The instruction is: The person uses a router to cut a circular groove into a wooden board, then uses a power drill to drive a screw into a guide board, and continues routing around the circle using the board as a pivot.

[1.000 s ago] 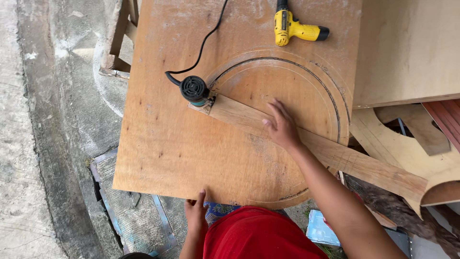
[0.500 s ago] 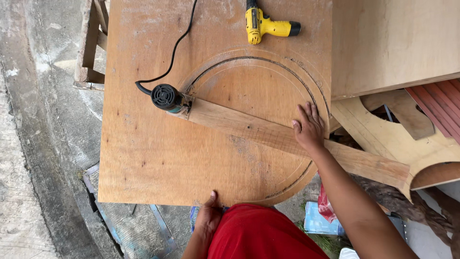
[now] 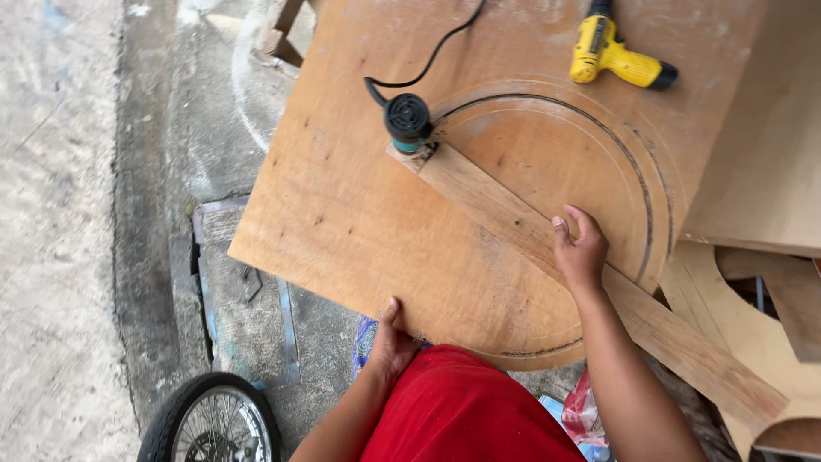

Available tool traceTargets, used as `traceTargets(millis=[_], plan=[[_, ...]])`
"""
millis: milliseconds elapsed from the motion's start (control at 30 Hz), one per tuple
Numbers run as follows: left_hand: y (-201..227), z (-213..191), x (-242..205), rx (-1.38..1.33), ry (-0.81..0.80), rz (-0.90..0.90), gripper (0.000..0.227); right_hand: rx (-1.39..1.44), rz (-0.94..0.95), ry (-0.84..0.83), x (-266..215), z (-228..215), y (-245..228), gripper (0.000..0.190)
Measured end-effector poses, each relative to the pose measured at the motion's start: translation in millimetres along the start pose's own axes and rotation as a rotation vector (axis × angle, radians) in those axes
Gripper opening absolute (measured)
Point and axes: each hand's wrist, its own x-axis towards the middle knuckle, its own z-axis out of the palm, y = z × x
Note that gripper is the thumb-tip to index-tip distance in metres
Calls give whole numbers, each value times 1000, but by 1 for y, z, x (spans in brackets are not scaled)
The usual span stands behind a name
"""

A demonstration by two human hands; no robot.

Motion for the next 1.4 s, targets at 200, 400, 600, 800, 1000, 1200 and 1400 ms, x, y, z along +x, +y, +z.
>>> traceTargets(millis=[200,400,600,800,1000,1200,1400], plan=[[-3,-22,26,186,-31,61,78,229,-160,-210,33,42,-119,43],[-5,-36,34,173,6,76,79,358,-291,-277,73,98,-197,85],[8,-72,60,338,211,298,75,432,-111,-341,105,142,-238,101],[66,-104,34,508,395,463,68,474,49,-290,118,196,-186,80],[150,2,-20,1129,288,1232,52,544,101,-240,107,208,-212,53],[173,180,1,1194,-126,1850,86,731,434,-202,92,206,-216,51],[152,235,50,1600,126,1735,100,630,392,-160,105,193,-197,53]])
